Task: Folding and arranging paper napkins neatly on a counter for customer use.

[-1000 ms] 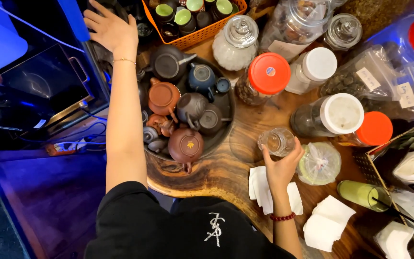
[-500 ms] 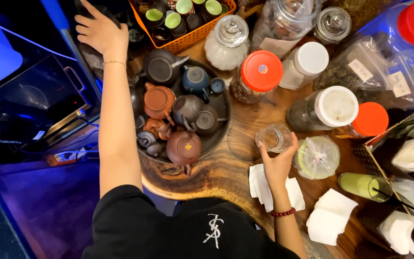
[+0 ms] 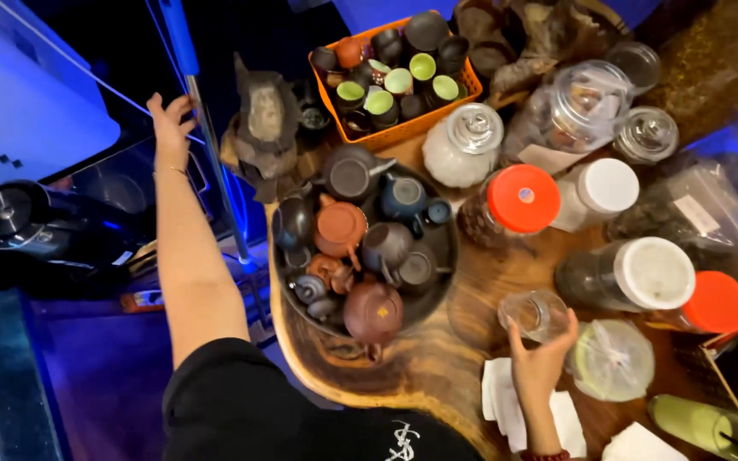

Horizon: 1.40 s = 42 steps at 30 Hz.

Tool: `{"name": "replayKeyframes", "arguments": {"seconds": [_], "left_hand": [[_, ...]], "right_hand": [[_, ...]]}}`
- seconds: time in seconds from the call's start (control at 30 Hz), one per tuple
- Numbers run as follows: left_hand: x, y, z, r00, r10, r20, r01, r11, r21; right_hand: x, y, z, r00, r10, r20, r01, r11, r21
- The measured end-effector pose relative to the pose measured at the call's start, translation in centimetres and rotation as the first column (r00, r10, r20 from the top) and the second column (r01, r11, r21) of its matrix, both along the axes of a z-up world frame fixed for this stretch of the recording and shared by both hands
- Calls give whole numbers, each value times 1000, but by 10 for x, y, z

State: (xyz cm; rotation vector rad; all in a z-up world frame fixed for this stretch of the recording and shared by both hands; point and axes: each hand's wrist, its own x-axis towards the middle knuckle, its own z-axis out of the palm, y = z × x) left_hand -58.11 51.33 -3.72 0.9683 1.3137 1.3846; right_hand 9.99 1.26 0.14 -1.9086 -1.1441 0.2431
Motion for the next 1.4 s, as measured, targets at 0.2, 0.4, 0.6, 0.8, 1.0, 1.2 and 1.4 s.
{"name": "replayKeyframes", "arguments": {"seconds": [0.2, 0.4, 0.6, 0.8, 1.0, 1.2, 1.4], "left_hand": [[18, 8, -36, 998, -58, -4, 58, 995, 85], [18, 12, -32, 999, -15, -28, 17, 998, 61], [56, -57, -13, 902, 424, 76, -408, 783, 469], [288, -285, 190, 728, 595, -341, -176, 642, 746], [412, -416, 144, 825, 200, -529, 361, 534, 764], [527, -461, 108, 785, -293, -545, 619, 369, 693], [582, -481, 92, 493, -659, -568, 864, 449, 230]], "right_hand": [[1, -2, 0, 1000, 2, 18, -2, 999, -40], [-3, -2, 7, 1000, 20, 8, -19, 999, -34], [3, 3, -7, 995, 29, -91, -20, 995, 102], [12, 32, -2, 991, -65, -120, 77, 993, 92], [26, 56, -3, 991, -102, -89, 112, 988, 106], [33, 53, 17, 978, -115, -175, 117, 993, 1], [54, -40, 38, 991, -63, -118, 74, 993, 88]]}}
